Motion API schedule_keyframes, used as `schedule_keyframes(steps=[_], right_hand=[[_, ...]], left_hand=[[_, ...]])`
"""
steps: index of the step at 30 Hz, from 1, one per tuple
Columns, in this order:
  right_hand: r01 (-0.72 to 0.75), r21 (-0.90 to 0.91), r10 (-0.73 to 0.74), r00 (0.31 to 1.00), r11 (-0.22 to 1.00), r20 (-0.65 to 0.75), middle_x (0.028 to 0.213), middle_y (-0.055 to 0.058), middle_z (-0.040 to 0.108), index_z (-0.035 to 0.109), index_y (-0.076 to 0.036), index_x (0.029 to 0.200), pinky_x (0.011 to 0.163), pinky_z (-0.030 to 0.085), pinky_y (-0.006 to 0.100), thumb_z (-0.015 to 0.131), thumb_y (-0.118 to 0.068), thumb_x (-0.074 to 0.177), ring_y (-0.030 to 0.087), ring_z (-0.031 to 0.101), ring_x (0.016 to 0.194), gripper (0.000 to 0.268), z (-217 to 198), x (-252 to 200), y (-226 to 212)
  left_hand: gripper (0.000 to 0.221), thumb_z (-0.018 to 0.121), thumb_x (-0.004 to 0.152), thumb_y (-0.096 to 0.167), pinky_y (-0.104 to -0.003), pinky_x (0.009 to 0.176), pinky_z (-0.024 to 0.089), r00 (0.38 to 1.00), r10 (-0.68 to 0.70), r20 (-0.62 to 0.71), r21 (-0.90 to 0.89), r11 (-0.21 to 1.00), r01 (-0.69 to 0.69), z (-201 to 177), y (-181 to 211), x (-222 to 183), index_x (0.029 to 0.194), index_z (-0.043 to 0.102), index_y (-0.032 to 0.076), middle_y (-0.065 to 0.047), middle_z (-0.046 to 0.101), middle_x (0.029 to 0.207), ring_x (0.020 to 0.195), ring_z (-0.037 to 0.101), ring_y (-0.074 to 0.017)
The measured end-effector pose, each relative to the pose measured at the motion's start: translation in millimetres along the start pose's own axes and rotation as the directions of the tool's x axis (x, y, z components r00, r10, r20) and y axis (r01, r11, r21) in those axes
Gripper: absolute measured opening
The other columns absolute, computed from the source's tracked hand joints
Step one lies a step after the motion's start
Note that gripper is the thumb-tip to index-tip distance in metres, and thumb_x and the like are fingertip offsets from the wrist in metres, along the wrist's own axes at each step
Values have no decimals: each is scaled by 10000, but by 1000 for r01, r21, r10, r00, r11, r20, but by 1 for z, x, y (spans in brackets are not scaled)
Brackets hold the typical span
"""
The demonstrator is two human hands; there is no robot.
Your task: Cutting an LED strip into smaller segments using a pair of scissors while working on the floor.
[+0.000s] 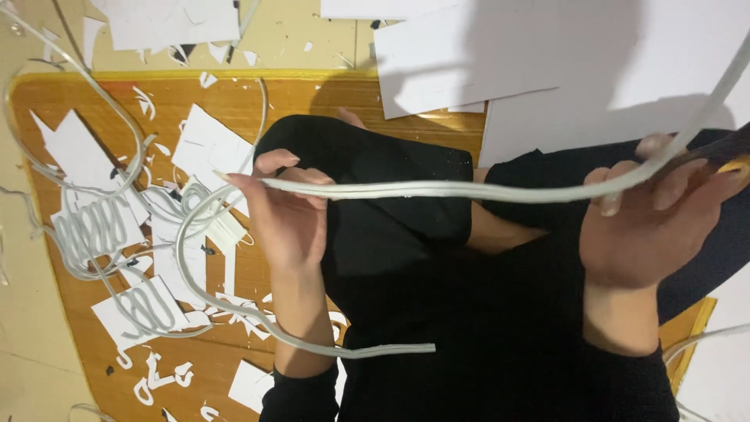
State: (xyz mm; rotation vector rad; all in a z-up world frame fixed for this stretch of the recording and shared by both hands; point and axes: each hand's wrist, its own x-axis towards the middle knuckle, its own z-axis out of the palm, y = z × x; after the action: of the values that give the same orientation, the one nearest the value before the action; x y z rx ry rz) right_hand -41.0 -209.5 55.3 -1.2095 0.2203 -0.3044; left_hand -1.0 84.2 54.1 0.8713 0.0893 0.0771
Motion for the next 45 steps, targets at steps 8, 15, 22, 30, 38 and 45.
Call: schedule_keyframes(steps=[8,15,22,30,38,45], right_hand=[[-87,205,63,990,975,123,862,-85,553,472,-241,835,615,432,141,380,-409,1036,-7,529,628,278,12,4,-16],[-77,306,19,982,949,187,824,-45,565,472,-214,819,731,485,240,354,-366,1052,87,582,677,303,11,8,-2],[-64,254,27,989,965,146,971,-35,598,470,-213,760,815,469,243,404,-388,1049,93,581,804,344,-15,22,-10],[123,215,-183,940,969,289,1485,-37,447,595,-312,1003,1163,438,383,262,-395,1122,194,495,1290,363,-47,81,-40],[302,201,-340,920,932,193,1208,-126,570,557,-220,1312,1123,435,141,501,-325,1074,-2,527,1183,266,-83,199,-47],[71,331,-149,965,941,218,1217,-80,653,623,-226,1341,955,534,93,579,-304,1056,-18,623,964,298,-33,248,-23]], left_hand=[[478,401,937,416,-176,442,459,977,-57,-205,-38,998,50,18,-7,-2,1156,468,-4,-122,634,778,555,588,-110],[323,473,972,185,-207,546,510,952,-289,100,-103,949,298,60,-46,-13,1138,533,-85,-150,653,727,601,627,-154],[205,554,916,83,-246,618,550,944,-206,259,135,975,176,79,-40,9,1048,606,-65,-188,648,974,758,660,-228],[132,532,942,49,-230,645,637,851,57,521,256,941,-220,137,-19,89,1045,612,63,-97,690,982,774,714,-187],[189,556,900,94,-248,611,571,901,86,425,312,920,-235,181,3,172,1032,606,-31,-173,678,832,721,689,-224],[185,579,869,41,-229,540,560,929,25,370,233,965,-119,136,-34,242,990,614,-94,-159,646,666,606,662,-219]])
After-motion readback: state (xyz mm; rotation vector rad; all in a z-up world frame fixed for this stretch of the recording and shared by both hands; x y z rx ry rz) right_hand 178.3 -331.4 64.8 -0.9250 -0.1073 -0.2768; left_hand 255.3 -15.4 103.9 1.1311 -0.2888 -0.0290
